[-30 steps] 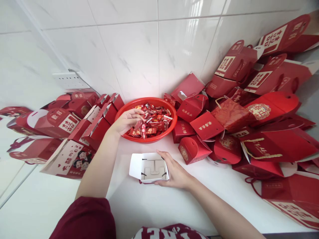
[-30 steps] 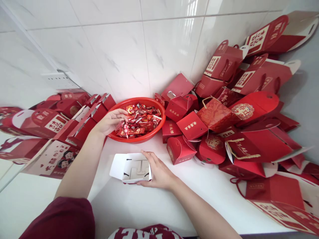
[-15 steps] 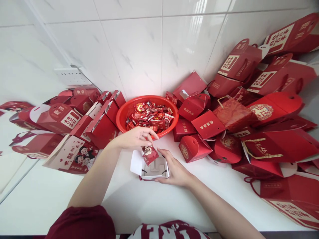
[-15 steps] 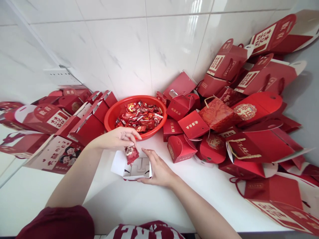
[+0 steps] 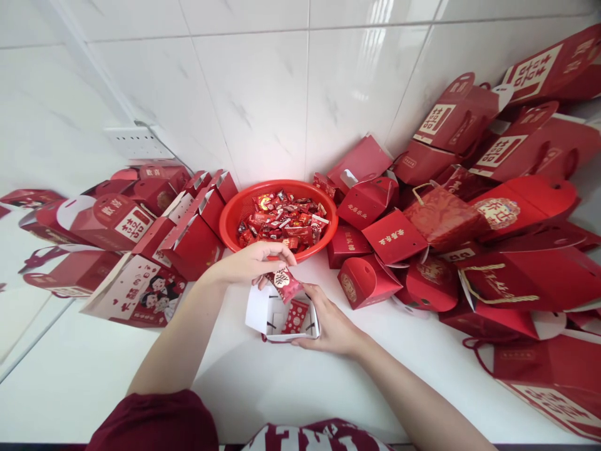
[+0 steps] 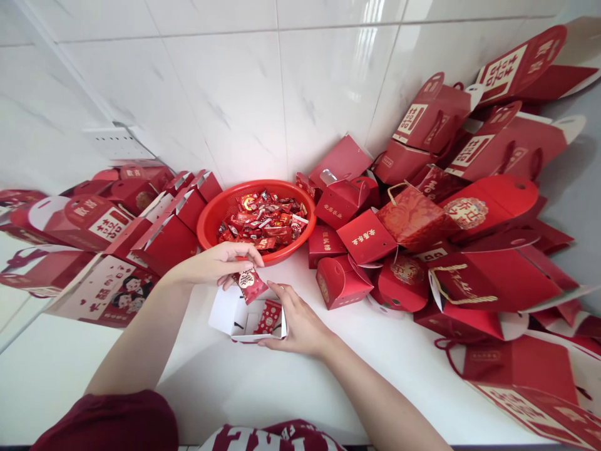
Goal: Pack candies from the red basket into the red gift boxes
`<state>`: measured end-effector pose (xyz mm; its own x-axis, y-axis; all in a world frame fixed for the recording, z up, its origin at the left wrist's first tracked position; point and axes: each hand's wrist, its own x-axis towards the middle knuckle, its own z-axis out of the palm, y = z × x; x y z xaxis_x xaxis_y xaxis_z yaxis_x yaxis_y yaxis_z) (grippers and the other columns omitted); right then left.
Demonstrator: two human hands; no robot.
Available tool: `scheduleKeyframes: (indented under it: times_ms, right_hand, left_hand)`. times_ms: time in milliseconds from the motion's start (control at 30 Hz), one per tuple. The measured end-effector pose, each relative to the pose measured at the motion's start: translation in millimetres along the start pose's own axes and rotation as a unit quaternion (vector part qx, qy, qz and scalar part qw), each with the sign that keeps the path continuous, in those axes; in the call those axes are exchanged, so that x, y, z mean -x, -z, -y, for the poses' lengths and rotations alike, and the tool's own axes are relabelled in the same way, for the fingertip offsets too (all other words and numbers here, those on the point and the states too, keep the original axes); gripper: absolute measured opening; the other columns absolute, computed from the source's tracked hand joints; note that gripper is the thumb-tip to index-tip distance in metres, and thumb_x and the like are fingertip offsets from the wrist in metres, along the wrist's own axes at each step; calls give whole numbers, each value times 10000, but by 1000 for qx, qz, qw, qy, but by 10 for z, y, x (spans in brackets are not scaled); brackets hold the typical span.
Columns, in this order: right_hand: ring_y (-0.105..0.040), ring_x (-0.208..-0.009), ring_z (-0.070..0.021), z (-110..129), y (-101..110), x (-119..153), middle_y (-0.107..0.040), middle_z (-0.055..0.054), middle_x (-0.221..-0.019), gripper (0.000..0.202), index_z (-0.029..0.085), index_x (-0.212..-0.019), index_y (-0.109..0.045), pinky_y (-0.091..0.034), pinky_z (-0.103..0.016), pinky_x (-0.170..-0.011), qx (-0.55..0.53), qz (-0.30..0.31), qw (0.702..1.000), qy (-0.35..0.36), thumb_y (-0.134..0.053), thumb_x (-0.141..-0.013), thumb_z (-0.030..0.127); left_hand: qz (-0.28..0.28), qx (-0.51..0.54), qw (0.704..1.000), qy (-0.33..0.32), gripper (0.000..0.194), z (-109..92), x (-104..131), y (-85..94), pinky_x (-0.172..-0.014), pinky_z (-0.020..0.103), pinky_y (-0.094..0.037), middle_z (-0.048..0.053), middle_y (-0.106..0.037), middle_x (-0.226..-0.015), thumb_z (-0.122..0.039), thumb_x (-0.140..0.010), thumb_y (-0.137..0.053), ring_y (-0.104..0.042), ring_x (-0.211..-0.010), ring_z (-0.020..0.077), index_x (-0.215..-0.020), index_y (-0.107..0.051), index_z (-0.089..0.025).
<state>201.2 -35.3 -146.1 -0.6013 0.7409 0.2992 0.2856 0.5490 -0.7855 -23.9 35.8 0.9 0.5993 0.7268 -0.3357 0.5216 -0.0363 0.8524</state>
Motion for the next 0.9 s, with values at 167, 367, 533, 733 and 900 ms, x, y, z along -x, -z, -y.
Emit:
scheduleKeyframes:
  times_ms: [167,367,533,733,900]
  right_hand:
    - [-420,-1350,-304,13,-13,12,-378,-145,-1453,1092,252,-1549,-132,-387,-444,-1112,-6,10,1000,-19,-817,-723,456]
    - [-383,-1381,-290,-21,-35,19,-352,-134,-1483,1124,255,-1555,-120,-364,-426,-1136,-3,7,1000,-16,-827,-707,464]
    - [-410,-1361,-292,-10,-16,12,-361,-143,-1467,1129,252,-1554,-118,-384,-432,-1120,2,4,1000,-18,-833,-704,457]
    - [-402,-1370,-305,6,1,21,-360,-167,-1465,1087,223,-1547,-139,-373,-456,-1129,11,4,1000,-10,-806,-733,498]
    - [-415,-1364,-312,8,-7,32,-351,-169,-1471,1099,230,-1549,-129,-381,-467,-1125,7,7,1000,-12,-813,-726,482]
  left_hand:
    - [-110,-21,994,-15,193,-20,49,211,-402,164,-384,25,-649,-755,-277,-905,-546,-531,-462,67,-977,-694,-177]
    - [-436,-69,896,-50,175,-3,30,532,-374,150,-362,38,-686,-872,-215,-870,-549,-566,-459,64,-992,-673,-192]
    - [-323,-12,945,-49,219,2,6,394,-375,173,-393,51,-706,-941,-283,-858,-602,-589,-470,84,-1050,-671,-205]
    - [-98,-70,993,-18,375,-79,64,148,-695,245,-559,54,-741,-1075,-403,-849,-648,-706,-960,217,-1195,-680,-262]
    - [-255,-171,950,-54,324,-47,-15,316,-945,309,-510,28,-713,-1166,-395,-898,-571,-666,-1058,194,-1164,-683,-249]
